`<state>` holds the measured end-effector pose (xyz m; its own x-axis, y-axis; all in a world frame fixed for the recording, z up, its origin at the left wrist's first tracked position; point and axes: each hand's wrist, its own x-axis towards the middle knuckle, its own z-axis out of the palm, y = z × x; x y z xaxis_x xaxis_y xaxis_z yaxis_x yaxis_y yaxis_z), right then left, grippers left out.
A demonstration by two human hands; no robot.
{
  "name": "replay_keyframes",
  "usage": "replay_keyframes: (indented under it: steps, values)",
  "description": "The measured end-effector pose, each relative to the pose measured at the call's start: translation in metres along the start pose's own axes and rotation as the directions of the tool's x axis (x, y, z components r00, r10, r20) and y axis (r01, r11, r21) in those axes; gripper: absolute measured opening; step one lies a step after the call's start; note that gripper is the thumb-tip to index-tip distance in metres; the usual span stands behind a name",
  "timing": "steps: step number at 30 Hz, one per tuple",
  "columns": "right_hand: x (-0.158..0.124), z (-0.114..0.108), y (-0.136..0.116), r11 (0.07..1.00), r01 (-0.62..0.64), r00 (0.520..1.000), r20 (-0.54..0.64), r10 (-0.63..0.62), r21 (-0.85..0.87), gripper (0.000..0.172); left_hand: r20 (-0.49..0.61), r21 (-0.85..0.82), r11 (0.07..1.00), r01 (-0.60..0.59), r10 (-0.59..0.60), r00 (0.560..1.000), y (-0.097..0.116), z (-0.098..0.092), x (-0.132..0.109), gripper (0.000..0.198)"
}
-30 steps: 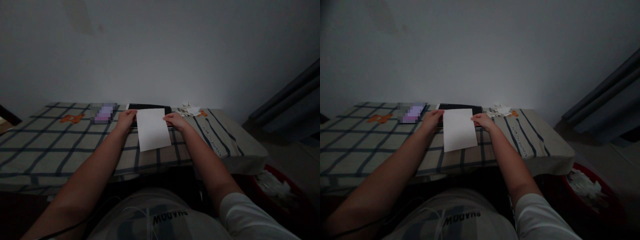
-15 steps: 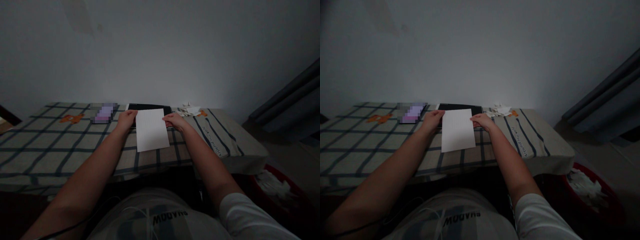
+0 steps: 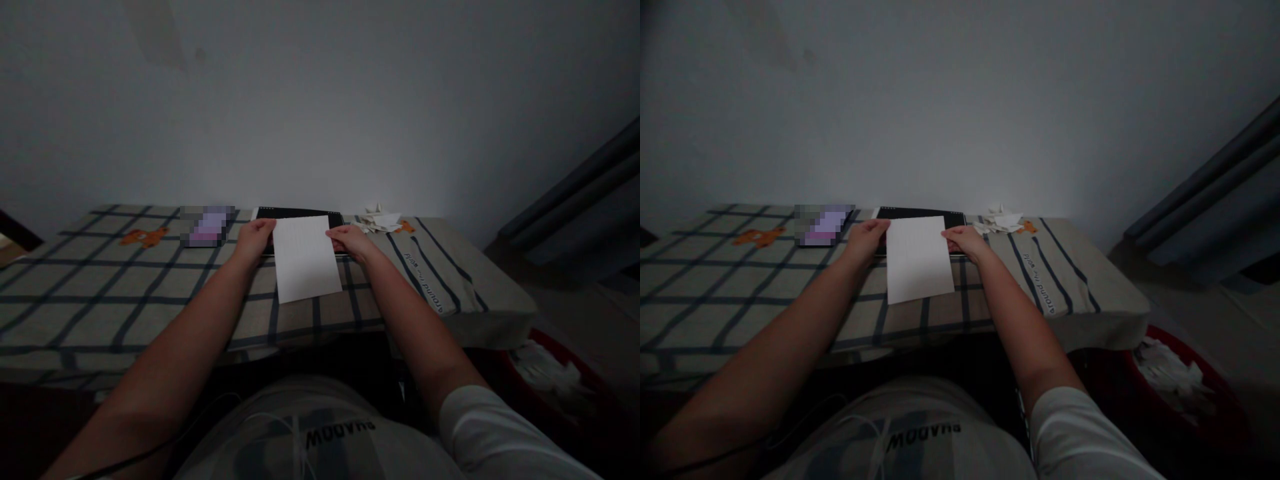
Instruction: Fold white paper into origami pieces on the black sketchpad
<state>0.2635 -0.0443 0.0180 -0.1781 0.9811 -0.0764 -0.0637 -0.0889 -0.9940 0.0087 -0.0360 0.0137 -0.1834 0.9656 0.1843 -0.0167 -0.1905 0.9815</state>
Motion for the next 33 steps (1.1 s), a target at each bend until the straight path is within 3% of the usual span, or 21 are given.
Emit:
replay_keyframes:
  steps: [6,12,18,23,26,31,33]
  values:
    - [0.0039,-0.002,0.0008,0.999,0.015,0.997,-0.071,-0.012,0.04,0.015,0.143,-0.065,0.99,0.125,-0.115,0.983,0.0039,0.0012,-0.0042,0.031]
    - [0.0035,-0.0014,-0.0006,0.999,-0.024,1.0,0.002,0.024,0.04,0.015,0.047,0.085,0.996,0.025,-0.029,0.999,0.0031,-0.0001,-0.005,0.025]
    - [0.0011,-0.0002,0.0005,1.0,-0.022,1.0,0.005,0.022,-0.003,0.012,-0.032,0.098,0.995,0.009,-0.006,0.999,0.0018,-0.0013,-0.0013,0.028]
    - [0.0027,-0.0016,0.0005,1.0,-0.002,0.998,-0.057,0.002,-0.001,0.011,0.125,-0.054,0.992,0.116,-0.108,0.986,0.0053,-0.0004,-0.0045,0.032]
    - [0.0037,-0.0019,0.0005,1.0,0.014,0.995,-0.096,-0.014,0.001,0.01,0.197,-0.046,0.99,0.134,-0.123,0.973,0.0056,-0.0006,-0.0062,0.025]
    - [0.004,0.0001,0.001,1.0,0.019,0.996,-0.089,-0.018,0.006,0.012,0.078,0.04,0.999,0.028,-0.032,0.996,-0.0001,-0.0007,-0.0022,0.022]
    - [0.0038,0.0001,0.0003,1.0,0.025,0.995,-0.096,-0.024,0.005,0.011,0.089,0.024,0.999,0.046,-0.048,0.995,-0.001,-0.0006,-0.0014,0.024]
